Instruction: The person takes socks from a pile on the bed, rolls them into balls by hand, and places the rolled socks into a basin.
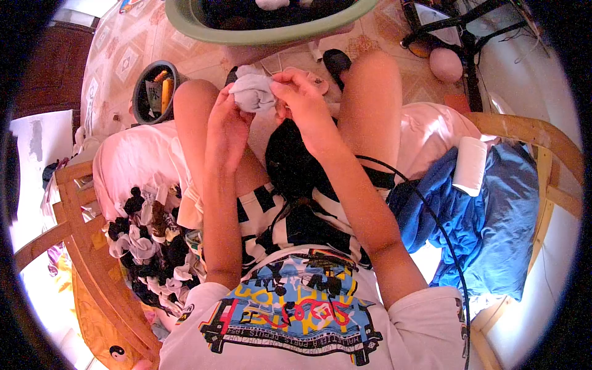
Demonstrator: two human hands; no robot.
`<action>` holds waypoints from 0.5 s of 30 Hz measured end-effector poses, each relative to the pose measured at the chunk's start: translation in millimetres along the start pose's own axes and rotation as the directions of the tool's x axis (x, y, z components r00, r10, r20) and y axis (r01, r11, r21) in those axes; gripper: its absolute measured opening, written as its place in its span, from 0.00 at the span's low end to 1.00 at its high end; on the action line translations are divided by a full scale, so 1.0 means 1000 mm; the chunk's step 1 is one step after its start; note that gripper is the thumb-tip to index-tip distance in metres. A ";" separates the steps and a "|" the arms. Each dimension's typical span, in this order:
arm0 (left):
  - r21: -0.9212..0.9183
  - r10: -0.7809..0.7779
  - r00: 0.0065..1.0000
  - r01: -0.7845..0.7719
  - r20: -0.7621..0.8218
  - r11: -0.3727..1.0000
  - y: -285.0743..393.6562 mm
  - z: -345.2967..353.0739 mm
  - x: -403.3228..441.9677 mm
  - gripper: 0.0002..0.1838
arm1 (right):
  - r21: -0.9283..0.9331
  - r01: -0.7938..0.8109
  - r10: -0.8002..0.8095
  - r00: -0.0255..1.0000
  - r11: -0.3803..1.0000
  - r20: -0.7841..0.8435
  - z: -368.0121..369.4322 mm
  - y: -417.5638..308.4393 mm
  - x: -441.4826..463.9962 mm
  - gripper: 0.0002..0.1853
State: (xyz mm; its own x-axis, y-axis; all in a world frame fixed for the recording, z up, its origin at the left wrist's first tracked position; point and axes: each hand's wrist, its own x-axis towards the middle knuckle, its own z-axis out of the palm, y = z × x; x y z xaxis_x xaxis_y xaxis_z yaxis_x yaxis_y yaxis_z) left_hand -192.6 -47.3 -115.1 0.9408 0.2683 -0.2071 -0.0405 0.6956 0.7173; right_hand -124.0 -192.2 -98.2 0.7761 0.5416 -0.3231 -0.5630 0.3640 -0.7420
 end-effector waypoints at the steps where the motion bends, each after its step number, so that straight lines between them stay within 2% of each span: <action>1: 0.040 0.005 1.000 -0.004 -0.031 0.999 -0.001 0.001 0.000 0.20 | -0.122 0.077 -0.083 0.996 0.990 -0.043 0.002 0.002 0.000 0.10; 2: 0.040 0.005 1.000 -0.004 -0.031 0.999 0.000 0.003 -0.001 0.20 | -0.244 0.146 -0.169 0.983 0.959 -0.076 0.004 0.003 0.000 0.11; 3: -0.002 0.014 0.999 -0.014 -0.034 1.000 0.001 0.006 -0.002 0.18 | -0.245 0.146 -0.168 0.983 0.959 -0.075 0.006 0.004 0.000 0.11; 5: -0.043 0.023 0.999 -0.025 -0.036 0.999 0.003 0.008 -0.003 0.17 | -0.356 0.317 -0.374 0.922 0.879 -0.101 0.007 0.006 0.000 0.14; 6: 0.006 0.030 0.998 -0.030 -0.050 1.000 0.003 0.009 -0.004 0.19 | -0.357 0.317 -0.374 0.922 0.879 -0.101 0.007 0.005 0.000 0.14; 8: 0.054 0.039 0.997 -0.035 -0.065 0.998 0.005 0.012 -0.005 0.22 | -0.450 0.298 -0.318 0.948 0.842 0.032 0.005 0.001 -0.002 0.15; 9: 0.078 0.059 0.997 -0.055 -0.050 0.995 0.006 0.016 -0.006 0.25 | -0.450 0.298 -0.318 0.948 0.842 0.033 0.003 0.003 0.000 0.15; 11: 0.101 0.078 0.996 -0.074 -0.035 0.992 0.007 0.018 -0.007 0.28 | -0.698 0.381 -0.433 0.894 0.606 0.112 -0.004 0.012 0.005 0.13; 13: 0.224 0.070 0.997 -0.065 -0.014 0.972 0.007 0.016 -0.008 0.29 | -0.675 0.390 -0.457 0.885 0.626 0.088 -0.006 0.019 0.005 0.12; 15: 0.197 0.048 0.999 -0.043 -0.022 0.979 0.003 0.013 -0.008 0.29 | -0.652 0.399 -0.479 0.876 0.645 0.062 -0.004 0.020 0.002 0.11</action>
State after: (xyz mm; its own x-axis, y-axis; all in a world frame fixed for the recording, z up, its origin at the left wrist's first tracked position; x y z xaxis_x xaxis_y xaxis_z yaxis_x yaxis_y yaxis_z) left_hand -195.5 -56.2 -102.5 0.9301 0.3161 -0.1870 -0.0137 0.5385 0.8425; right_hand -132.0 -186.7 -115.8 0.9316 0.3469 0.1086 0.1316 -0.0436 -0.9903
